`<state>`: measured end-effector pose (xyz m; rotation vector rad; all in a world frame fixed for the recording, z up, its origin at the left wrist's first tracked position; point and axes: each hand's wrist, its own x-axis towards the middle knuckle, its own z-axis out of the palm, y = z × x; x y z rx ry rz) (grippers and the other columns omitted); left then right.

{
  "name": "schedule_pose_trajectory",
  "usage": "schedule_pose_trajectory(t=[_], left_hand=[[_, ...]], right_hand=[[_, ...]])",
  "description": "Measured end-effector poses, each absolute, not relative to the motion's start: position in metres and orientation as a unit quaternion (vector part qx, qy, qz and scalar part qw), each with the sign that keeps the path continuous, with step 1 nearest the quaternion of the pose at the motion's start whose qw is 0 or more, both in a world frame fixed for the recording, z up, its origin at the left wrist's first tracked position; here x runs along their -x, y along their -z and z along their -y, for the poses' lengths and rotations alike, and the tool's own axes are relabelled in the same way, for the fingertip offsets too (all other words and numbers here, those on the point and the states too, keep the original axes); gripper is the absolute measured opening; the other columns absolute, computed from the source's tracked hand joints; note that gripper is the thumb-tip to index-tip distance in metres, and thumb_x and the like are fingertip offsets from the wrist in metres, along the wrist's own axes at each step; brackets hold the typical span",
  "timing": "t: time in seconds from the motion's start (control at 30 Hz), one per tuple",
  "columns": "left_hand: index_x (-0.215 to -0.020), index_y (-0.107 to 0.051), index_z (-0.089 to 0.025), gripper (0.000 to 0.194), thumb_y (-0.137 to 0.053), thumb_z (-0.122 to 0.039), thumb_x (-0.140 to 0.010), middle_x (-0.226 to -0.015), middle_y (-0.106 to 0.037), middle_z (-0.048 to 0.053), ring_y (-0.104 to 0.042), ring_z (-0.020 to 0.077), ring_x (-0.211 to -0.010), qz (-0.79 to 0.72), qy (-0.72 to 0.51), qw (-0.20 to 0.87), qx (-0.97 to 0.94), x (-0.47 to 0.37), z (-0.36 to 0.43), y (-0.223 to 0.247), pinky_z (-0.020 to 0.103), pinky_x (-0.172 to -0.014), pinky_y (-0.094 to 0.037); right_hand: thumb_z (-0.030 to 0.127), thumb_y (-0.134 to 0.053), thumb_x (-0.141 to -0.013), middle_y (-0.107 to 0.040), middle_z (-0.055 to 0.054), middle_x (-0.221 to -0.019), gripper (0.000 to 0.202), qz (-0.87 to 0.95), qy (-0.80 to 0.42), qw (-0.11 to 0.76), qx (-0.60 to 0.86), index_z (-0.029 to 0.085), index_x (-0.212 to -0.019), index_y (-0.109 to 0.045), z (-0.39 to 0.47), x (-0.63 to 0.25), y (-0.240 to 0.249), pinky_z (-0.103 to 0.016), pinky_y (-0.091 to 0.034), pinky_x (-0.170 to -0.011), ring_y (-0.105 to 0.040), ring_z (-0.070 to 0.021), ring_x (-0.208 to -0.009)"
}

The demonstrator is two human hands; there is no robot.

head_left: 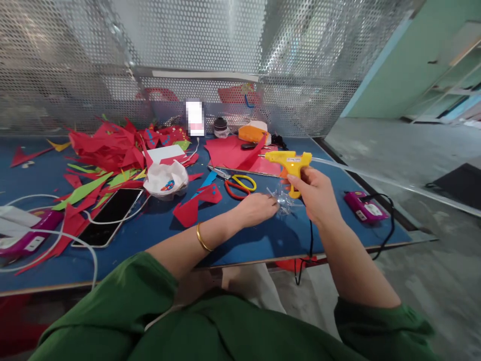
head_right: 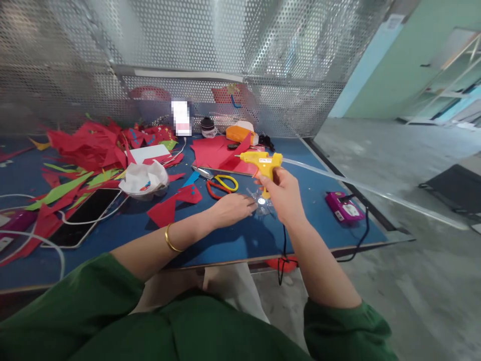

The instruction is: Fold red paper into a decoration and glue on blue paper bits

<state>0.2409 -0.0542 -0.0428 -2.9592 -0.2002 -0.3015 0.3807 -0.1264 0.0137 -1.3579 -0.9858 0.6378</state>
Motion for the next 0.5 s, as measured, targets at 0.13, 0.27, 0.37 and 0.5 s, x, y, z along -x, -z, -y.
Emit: schedule_pose_trajectory(t=[0.13, 0.27, 0.37, 0.5], left_hand=[[-0.101, -0.069, -0.012, 0.019, -0.052, -0.010, -0.093, -0.090, -0.073, 0.011, -0.069, 0.0201, -0.083, 0.073, 0.104, 0.032, 0.991, -0.234, 0.049, 0.039, 0.029, -0.071, -0.048], [-0.112, -0.068, -0.015, 0.025, -0.047, -0.019, -0.099, -0.097, -0.073, 0.010, -0.069, 0.0183, -0.089, 0.113, 0.153, -0.044, 0.981, -0.239, 0.054, 0.031, 0.028, -0.075, -0.050], [-0.118, -0.067, -0.016, 0.029, -0.045, -0.027, -0.102, -0.099, -0.073, 0.007, -0.068, 0.0129, -0.079, 0.218, 0.254, -0.340, 0.879, -0.247, 0.059, 0.023, 0.024, -0.070, -0.052], [-0.115, -0.066, -0.012, 0.032, -0.042, -0.028, -0.102, -0.097, -0.073, 0.010, -0.065, 0.0096, -0.066, 0.361, 0.256, -0.569, 0.693, -0.255, 0.056, 0.022, 0.019, -0.054, -0.048]], right_hand=[[0.039, -0.074, -0.068, -0.074, -0.005, -0.085, 0.033, 0.412, -0.253, 0.637, 0.600, 0.018, -0.094, -0.069, 0.128, -0.388, -0.006, -0.036, -0.055, -0.067, -0.071, -0.0226, -0.078], [0.036, -0.075, -0.068, -0.074, -0.003, -0.084, 0.029, 0.387, -0.219, 0.675, 0.589, 0.019, -0.091, -0.071, 0.131, -0.397, -0.007, -0.036, -0.057, -0.072, -0.071, -0.0221, -0.077], [0.036, -0.073, -0.073, -0.074, -0.004, -0.091, 0.026, 0.385, -0.160, 0.701, 0.579, 0.020, -0.094, -0.071, 0.135, -0.407, -0.017, -0.035, -0.055, -0.071, -0.071, -0.0212, -0.077], [0.035, -0.068, -0.079, -0.073, -0.006, -0.098, 0.026, 0.398, -0.117, 0.687, 0.596, 0.020, -0.100, -0.070, 0.135, -0.418, -0.026, -0.031, -0.052, -0.065, -0.070, -0.0191, -0.076]])
